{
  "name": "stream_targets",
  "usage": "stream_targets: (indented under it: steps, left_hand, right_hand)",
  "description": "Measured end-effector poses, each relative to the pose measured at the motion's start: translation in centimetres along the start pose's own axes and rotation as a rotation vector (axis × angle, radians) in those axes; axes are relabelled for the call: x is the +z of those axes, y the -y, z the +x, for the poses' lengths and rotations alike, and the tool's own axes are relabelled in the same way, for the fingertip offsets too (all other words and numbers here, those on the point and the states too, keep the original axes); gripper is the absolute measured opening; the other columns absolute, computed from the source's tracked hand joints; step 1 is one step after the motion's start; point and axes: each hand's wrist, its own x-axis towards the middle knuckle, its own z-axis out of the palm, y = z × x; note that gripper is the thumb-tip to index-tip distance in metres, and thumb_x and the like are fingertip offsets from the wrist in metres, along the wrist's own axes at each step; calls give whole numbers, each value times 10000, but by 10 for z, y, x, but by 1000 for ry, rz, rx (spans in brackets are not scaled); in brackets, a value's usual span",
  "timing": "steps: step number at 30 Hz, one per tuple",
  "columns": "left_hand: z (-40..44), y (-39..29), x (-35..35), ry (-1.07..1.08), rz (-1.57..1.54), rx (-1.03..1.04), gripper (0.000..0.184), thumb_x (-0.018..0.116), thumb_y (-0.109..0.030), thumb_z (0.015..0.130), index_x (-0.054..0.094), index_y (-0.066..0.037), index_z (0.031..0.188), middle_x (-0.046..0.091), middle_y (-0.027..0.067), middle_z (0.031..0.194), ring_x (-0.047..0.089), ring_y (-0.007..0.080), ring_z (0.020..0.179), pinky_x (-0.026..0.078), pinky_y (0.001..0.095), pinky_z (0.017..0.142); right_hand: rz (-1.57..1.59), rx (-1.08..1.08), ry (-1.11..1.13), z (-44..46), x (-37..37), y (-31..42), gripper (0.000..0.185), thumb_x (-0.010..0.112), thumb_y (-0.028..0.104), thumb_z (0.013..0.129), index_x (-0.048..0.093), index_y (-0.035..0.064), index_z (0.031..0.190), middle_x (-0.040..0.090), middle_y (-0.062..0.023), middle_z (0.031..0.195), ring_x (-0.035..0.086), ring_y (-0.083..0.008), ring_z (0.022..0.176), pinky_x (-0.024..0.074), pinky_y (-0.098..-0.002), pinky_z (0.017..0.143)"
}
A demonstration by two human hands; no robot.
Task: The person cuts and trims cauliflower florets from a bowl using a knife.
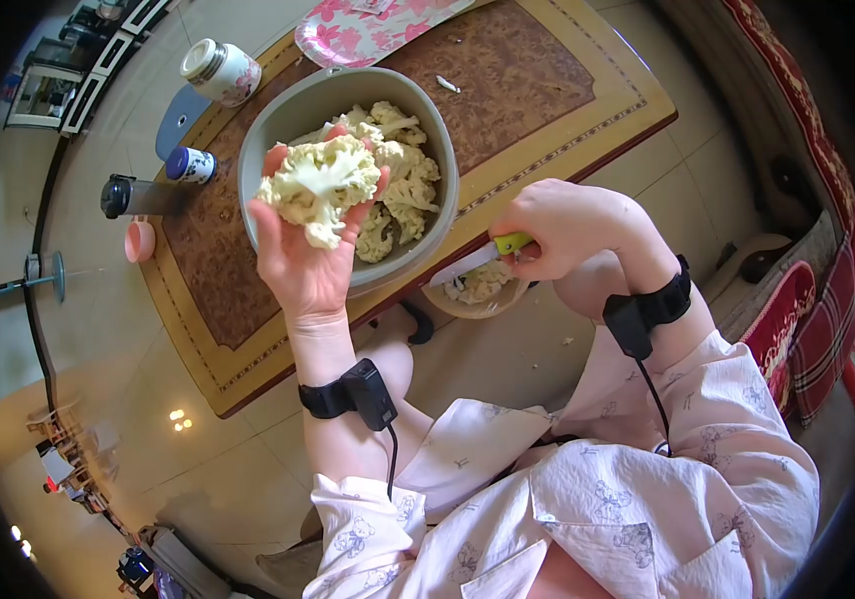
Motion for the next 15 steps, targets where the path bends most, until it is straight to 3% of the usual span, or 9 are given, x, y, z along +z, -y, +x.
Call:
stream_targets:
  steps: [1,3,5,6,8,9,11,12,15]
  left_hand:
    - [0,0,0,-1,0,1,708,679,-225,923,308,-146,1521,407,244,1486,390,436,1384,297,604,1167]
    - [-1,1,0,-65,333,91,684,687,-240,926,346,-115,1505,418,250,1476,391,408,1392,283,592,1178]
    - [-1,-1,-2,-47,307,85,705,724,-176,897,362,-69,1492,422,240,1478,403,380,1391,275,548,1194]
    - [-2,-2,-5,-92,282,82,732,740,-130,874,357,-56,1493,432,231,1473,402,371,1394,278,525,1198]
    - [-4,-2,-10,-138,260,96,776,787,-37,804,385,-41,1467,458,210,1463,390,347,1408,270,472,1212]
    - [-4,-1,-9,-140,260,98,776,787,-37,804,385,-41,1467,458,210,1463,390,347,1408,270,472,1212]
    - [-4,2,-4,-97,386,175,746,806,-39,782,430,-48,1426,465,210,1460,383,345,1414,257,469,1217]
    - [-4,2,-4,-83,399,184,718,819,-38,764,461,-75,1385,457,204,1470,373,351,1421,245,476,1219]
    - [-2,4,-4,-13,486,226,714,821,-56,769,459,-109,1382,451,201,1477,356,362,1430,230,498,1219]
  right_hand:
    - [54,-26,10,0,-1,-2,285,742,263,793,674,-1,877,643,-185,724,619,-355,696,492,-408,638]
    - [109,-51,23,-1,-7,4,289,733,268,822,672,-6,892,637,-171,705,620,-316,663,484,-385,618]
    - [439,-24,41,-2,-23,22,290,657,261,930,651,-24,876,593,-127,656,567,-201,616,456,-336,592]
    - [438,-26,45,2,-22,23,290,657,261,930,651,-24,876,593,-127,656,567,-201,616,456,-336,592]
    - [839,24,-14,11,-16,25,378,576,319,1002,628,-22,847,546,-130,626,547,-225,597,452,-354,575]
    - [839,24,-10,17,-9,32,378,576,319,1002,628,-22,847,546,-130,626,547,-225,597,452,-354,575]
    - [587,-57,-501,35,9,47,302,547,267,1011,600,-17,922,568,-146,676,583,-281,621,453,-384,571]
    - [298,-232,-686,48,17,48,222,570,225,988,574,3,995,597,-160,747,619,-347,670,469,-418,571]
    - [186,-249,-840,56,31,59,169,610,178,950,568,26,1012,612,-166,794,621,-389,706,490,-439,573]
